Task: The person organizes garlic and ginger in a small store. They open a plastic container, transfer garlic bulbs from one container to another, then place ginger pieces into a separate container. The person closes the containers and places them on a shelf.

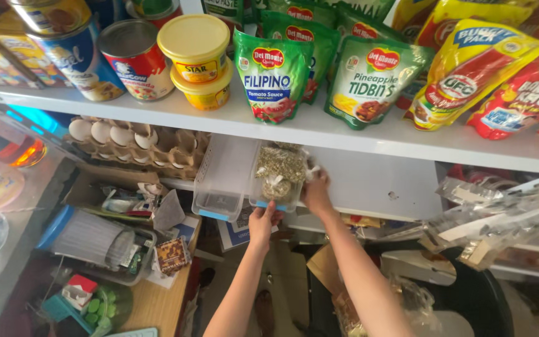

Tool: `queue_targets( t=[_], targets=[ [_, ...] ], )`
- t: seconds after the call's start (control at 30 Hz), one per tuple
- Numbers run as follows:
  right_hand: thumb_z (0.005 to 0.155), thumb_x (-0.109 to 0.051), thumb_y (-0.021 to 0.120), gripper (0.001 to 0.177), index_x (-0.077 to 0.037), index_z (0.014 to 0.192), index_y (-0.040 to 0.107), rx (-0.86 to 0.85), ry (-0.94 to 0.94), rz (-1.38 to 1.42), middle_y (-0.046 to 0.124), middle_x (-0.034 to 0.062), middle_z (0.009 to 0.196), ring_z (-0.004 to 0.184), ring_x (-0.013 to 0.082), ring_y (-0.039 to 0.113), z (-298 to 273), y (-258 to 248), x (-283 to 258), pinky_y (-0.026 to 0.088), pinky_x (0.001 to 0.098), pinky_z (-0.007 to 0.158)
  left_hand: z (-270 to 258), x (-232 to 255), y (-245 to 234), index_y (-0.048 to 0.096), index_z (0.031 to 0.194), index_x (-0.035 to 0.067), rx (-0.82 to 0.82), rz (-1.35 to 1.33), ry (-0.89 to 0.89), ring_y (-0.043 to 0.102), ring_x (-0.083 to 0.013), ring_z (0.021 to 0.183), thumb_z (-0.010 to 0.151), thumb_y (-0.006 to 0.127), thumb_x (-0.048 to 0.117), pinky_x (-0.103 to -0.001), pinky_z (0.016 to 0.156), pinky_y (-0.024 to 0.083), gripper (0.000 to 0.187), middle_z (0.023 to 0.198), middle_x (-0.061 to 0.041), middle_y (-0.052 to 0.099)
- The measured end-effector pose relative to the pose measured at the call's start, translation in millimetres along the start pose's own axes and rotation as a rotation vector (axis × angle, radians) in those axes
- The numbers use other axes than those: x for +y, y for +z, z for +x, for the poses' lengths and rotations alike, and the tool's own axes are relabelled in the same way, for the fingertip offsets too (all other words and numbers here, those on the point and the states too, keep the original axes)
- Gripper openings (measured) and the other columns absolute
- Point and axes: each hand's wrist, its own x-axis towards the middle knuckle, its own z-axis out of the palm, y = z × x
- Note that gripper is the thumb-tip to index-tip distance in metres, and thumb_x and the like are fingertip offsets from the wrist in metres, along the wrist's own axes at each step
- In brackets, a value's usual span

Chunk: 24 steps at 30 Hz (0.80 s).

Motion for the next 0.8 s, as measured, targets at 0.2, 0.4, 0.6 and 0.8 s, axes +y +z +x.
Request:
queue_targets(
  t=[0.2, 0.4, 0.6, 0.8],
  targets=[
    [0.069, 0.009, 0.069, 0.048, -0.015, 0.109, 0.078, -0.156, -0.165, 0.494, 0.067, 0.0150, 0.124, 0.127, 0.0376, 0.055, -145.4, -44.7, 13.6, 0.041, 0.0544, 0.107, 2.3, 27.0, -5.4, 0.069, 0.097, -0.001, -0.030, 0.016, 0.035, 0.072, -0.0167, 0.076, 0.096, 0.071, 0.039, -0.030, 0.068, 0.053, 0.040, 0.086, -0.012, 0.078],
    [0.085, -0.007, 0.069, 0.039, -0.009, 0.124, 0.068, 0.269, 0.432, -0.005, 0.051, 0.0185, 0.150, 0.138, 0.0462, 0.042, -79.1, -134.8, 162.7, 0.044, 0.0661, 0.099, -12.7, 0.6, -6.8, 0.070, 0.105, 0.000, 0.007, 0.102, -0.085, 0.073, -0.0171, 0.080, 0.094, 0.069, 0.040, -0.032, 0.069, 0.054, 0.041, 0.091, -0.009, 0.079],
    [0.085, 0.005, 0.054, 0.043, -0.011, 0.122, 0.067, 0.002, 0.376, 0.305, 0.052, 0.0212, 0.133, 0.131, 0.0395, 0.045, -116.3, -46.0, 90.6, 0.038, 0.0537, 0.110, -13.6, -1.6, -11.6, 0.071, 0.116, 0.002, -0.022, 0.112, -0.093, 0.072, -0.0183, 0.086, 0.094, 0.069, 0.041, -0.032, 0.072, 0.055, 0.044, 0.102, -0.010, 0.078],
    [0.090, -0.023, 0.068, 0.031, -0.011, 0.119, 0.072, -0.369, 0.215, 0.622, 0.076, 0.0137, 0.125, 0.125, 0.0313, 0.066, -176.5, -44.7, -4.8, 0.045, 0.0476, 0.112, -21.3, 8.6, -65.6, 0.048, 0.123, 0.010, 0.228, -0.343, 0.041, 0.069, -0.0252, 0.089, 0.090, 0.065, 0.030, -0.044, 0.070, 0.061, 0.042, 0.113, -0.015, 0.059]
  ],
)
